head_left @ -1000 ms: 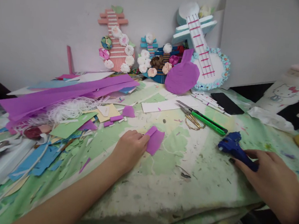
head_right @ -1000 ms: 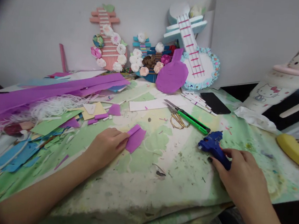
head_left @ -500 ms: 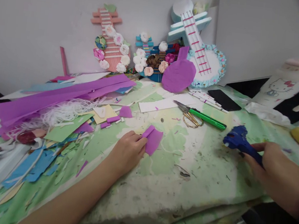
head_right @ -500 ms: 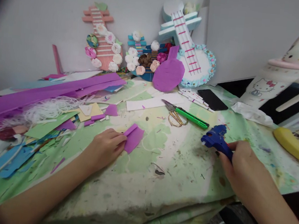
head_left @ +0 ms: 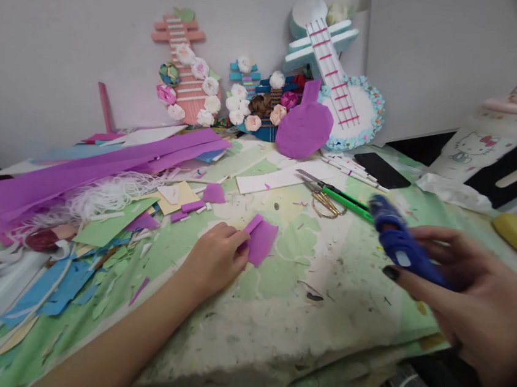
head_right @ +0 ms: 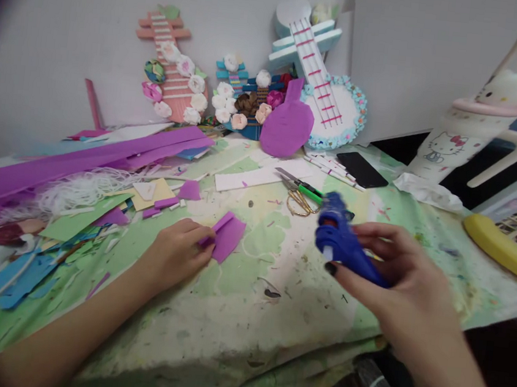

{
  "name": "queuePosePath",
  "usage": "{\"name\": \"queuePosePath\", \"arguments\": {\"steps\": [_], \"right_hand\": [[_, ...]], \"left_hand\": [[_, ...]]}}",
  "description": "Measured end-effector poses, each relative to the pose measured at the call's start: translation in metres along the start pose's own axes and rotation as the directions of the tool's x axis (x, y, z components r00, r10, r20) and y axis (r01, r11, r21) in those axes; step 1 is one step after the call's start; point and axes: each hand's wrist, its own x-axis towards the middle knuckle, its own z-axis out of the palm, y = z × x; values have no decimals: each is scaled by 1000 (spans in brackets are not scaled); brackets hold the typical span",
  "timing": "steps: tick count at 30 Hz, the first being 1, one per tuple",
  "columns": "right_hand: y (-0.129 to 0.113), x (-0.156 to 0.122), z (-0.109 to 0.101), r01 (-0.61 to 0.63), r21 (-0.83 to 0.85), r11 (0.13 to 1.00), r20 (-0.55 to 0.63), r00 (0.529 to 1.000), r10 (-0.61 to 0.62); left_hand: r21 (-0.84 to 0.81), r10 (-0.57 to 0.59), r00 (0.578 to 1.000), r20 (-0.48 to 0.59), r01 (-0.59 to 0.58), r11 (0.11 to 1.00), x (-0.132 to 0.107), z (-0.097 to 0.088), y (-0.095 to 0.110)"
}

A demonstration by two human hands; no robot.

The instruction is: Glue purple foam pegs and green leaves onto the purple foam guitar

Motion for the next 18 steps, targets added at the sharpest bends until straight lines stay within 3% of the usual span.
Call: {"name": "queuePosePath", "arguments": {"steps": [2,6,9,13,18], "right_hand": [[-16,3,20,-62,201,978,210,977,19],[-28,10,54,-39,240,970,430,900,-70],[-30,13,71,20,213,977,487,864,-124],[-32,14,82,3,185,983,560,821,-108],[-34,14,91,38,117,992,543,834,-96]], "left_hand": [[-7,-13,1000,9,14,1000,-1,0,0],[-4,-7,1000,13,7,1000,-1,-1,-1],[8,4,1000,3,-4,1000,-1,0,-1],[22,10,1000,-1,-10,1000,0,0,-1],[30,1,1000,-10,-1,1000,1,1,0]]}}
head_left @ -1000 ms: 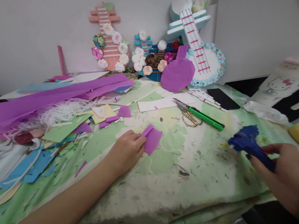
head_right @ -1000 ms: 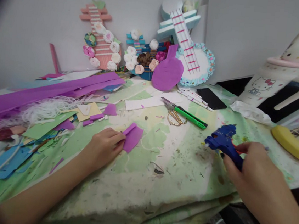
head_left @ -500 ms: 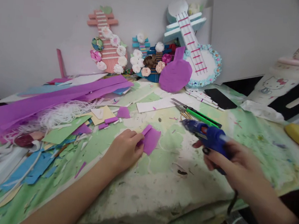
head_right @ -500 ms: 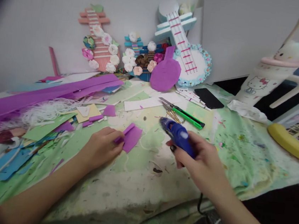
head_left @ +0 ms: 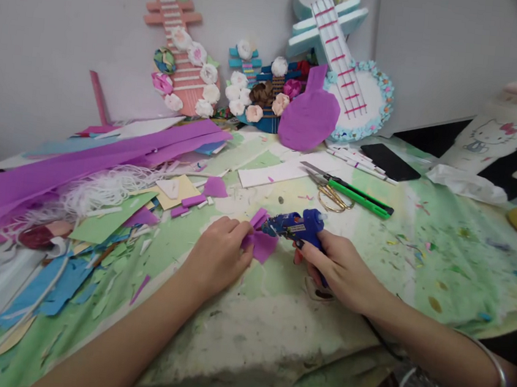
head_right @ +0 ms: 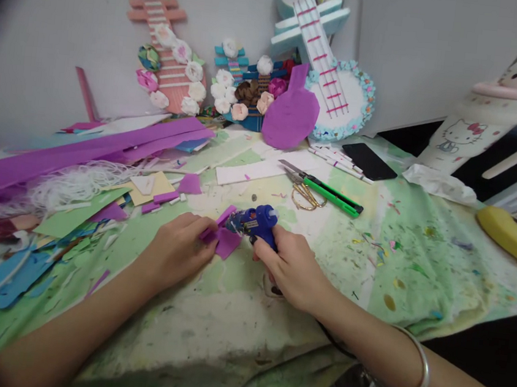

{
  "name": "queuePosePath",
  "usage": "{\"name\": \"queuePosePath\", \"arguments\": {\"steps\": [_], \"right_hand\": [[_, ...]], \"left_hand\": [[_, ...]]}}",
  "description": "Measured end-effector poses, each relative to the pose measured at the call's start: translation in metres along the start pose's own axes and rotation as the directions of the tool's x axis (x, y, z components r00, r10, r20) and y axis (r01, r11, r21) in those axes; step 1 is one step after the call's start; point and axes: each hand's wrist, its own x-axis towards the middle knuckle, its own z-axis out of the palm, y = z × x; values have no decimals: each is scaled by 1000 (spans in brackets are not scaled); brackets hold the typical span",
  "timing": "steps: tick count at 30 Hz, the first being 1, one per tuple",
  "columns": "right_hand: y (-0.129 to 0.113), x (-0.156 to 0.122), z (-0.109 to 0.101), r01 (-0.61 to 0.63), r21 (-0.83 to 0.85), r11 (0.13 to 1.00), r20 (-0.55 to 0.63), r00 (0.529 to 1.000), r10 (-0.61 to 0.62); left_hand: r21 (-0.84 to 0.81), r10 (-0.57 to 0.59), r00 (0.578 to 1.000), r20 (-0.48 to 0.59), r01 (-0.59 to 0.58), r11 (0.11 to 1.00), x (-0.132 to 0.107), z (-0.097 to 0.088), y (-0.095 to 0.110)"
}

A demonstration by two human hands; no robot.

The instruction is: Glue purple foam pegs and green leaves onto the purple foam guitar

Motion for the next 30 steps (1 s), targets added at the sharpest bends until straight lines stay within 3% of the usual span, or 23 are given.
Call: {"name": "queuePosePath", "arguments": {"steps": [11,22,30], "right_hand": [[-4,7,5,13,-103,995,-34,999,-17],[-1,5,8,61,-32,998,32,998,-60],[-3,1,8,8,31,1000,102,995,-11]], "left_hand": [[13,-1,1000,-6,1,1000,-2,4,-1],[-7,-11,1000,-3,11,1000,-2,6,-3],[-11,-37,999,3,37,999,-3,4,-1]]}}
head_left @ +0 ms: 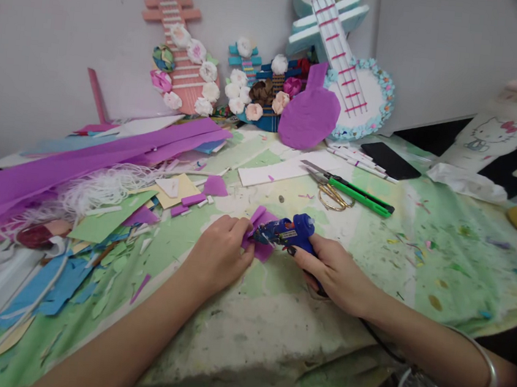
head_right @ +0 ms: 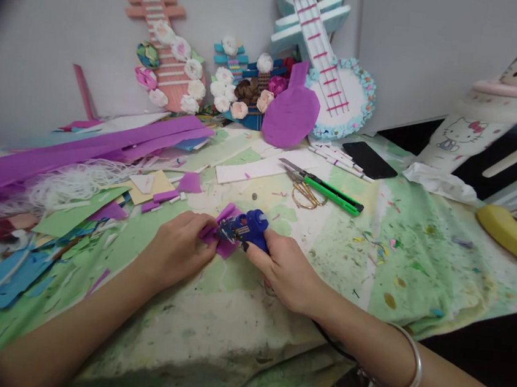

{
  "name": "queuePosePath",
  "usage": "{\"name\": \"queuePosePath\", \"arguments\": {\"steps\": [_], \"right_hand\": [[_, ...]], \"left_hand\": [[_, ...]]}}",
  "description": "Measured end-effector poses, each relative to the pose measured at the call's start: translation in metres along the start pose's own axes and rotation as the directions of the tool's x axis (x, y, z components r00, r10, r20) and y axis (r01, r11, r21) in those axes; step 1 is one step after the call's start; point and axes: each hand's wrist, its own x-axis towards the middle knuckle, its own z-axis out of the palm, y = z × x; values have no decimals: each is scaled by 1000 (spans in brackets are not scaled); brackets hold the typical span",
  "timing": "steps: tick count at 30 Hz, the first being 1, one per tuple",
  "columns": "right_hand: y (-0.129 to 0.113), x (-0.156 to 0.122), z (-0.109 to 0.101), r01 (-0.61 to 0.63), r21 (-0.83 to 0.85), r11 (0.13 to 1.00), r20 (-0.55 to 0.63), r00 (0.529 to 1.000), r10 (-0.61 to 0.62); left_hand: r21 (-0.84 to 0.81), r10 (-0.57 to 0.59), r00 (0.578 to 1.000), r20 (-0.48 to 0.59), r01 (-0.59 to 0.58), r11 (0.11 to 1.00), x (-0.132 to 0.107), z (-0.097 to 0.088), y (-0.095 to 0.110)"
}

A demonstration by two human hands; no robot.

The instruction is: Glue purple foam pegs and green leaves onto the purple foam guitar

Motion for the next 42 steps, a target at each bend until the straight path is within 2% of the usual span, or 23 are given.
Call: {"name": "queuePosePath", "arguments": {"steps": [21,29,33,36,39,42], "right_hand": [[0,0,-1,23,58,998,35,999,-25],[6,-4,-4,-47,228,973,76,997,31],[10,-13,-13,-22,273,962,16,1000,18],[18,-27,-25,47,235,971,-83,996,-28],[34,-46,-42,66,76,995,-222,974,-48],[49,-64,-62,57,-180,982,-372,920,-121]], "left_hand": [[-7,-10,1000,0,10,1000,0,-1,1],[-21,-1,1000,0,1,1000,0,-2,1],[-25,-7,1000,9,7,1000,0,-3,2],[-15,-7,1000,22,7,1000,0,-5,2],[-6,5,1000,29,-5,1000,0,-5,2],[-4,30,999,34,-30,1000,-1,-5,1]]}}
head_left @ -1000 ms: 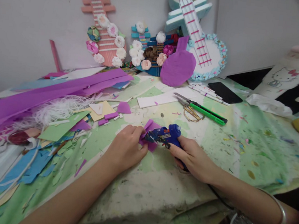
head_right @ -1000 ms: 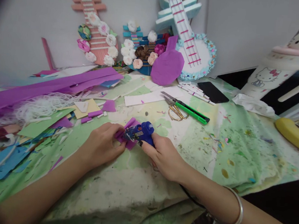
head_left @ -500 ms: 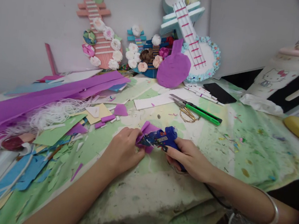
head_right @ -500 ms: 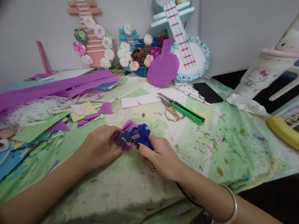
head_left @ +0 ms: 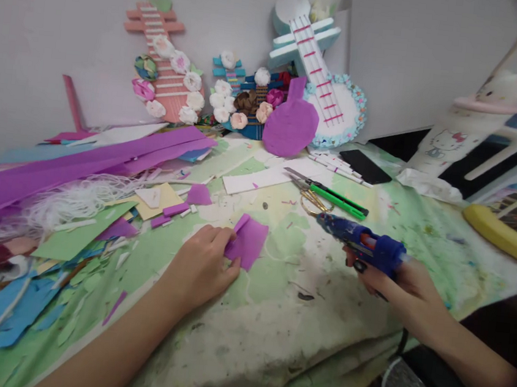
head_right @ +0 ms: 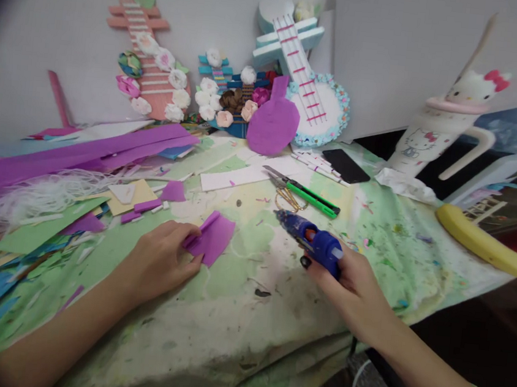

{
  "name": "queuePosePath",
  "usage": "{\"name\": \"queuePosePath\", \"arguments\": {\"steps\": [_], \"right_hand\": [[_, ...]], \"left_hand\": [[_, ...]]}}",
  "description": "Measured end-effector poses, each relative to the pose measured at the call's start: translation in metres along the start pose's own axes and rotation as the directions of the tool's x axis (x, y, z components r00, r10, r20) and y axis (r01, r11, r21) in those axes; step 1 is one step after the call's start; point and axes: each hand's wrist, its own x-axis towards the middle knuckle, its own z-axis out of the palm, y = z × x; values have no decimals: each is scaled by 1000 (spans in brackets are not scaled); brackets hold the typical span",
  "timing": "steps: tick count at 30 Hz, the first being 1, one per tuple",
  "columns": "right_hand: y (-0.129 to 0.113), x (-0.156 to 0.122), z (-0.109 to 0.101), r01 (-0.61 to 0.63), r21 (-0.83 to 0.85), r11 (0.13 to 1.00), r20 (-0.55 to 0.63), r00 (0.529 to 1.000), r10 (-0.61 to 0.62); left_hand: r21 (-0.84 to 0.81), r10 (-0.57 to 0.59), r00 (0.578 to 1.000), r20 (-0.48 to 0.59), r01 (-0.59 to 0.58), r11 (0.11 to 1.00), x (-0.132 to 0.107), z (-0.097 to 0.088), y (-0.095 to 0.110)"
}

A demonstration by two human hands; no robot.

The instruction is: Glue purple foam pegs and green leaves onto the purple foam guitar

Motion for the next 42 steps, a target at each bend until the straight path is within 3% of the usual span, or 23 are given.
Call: {"name": "queuePosePath", "arguments": {"steps": [3,6,9,11,14,16,17,18,20,21,22,23,24,26,29,36,42], "right_hand": [[13,-4,-22,-55,-382,922,-141,990,1],[29,-2,-40,-213,-661,720,-228,971,79],[53,0,-54,-283,-774,566,-244,959,147],[68,2,-61,-306,-799,518,-260,952,161],[74,5,-64,-266,-823,503,-264,962,77],[61,7,-57,-235,-841,487,-294,955,-47],[49,7,-51,-189,-836,516,-295,946,-132],[35,8,-42,-53,-808,586,-227,947,-228],[4,12,-17,331,-643,691,31,912,-408],[-11,15,-3,489,-528,694,166,861,-480],[-23,19,11,639,-424,641,308,768,-562],[-32,24,25,745,-334,577,439,665,-604],[-39,29,38,789,-285,544,507,606,-613],[-44,42,58,824,-235,516,579,545,-607],[-40,56,72,830,-186,525,618,514,-595],[-29,61,73,759,-91,645,644,539,-543],[-29,60,74,735,-65,675,627,556,-546]], "left_hand": [[34,33,999,-12,-32,999,-1,1,0],[59,76,997,-13,-75,995,-1,2,-1],[70,98,995,-9,-97,993,-1,1,1],[70,87,996,-1,-87,994,-1,0,2],[61,68,998,10,-68,996,0,-2,4],[53,59,998,13,-59,997,0,-2,5],[52,56,998,15,-57,997,0,-2,5],[51,53,998,20,-54,997,0,-2,5],[53,53,998,24,-54,997,0,-2,4],[54,54,998,21,-55,997,0,-2,4],[53,56,998,14,-57,997,0,-2,3],[50,59,998,7,-59,997,0,-2,3],[46,63,998,0,-63,997,0,-1,3],[38,69,998,-11,-68,997,0,0,2],[35,71,997,-28,-70,997,0,1,2],[65,85,996,4,-85,994,-1,-2,3],[87,132,991,4,-132,987,0,-4,-1]]}}
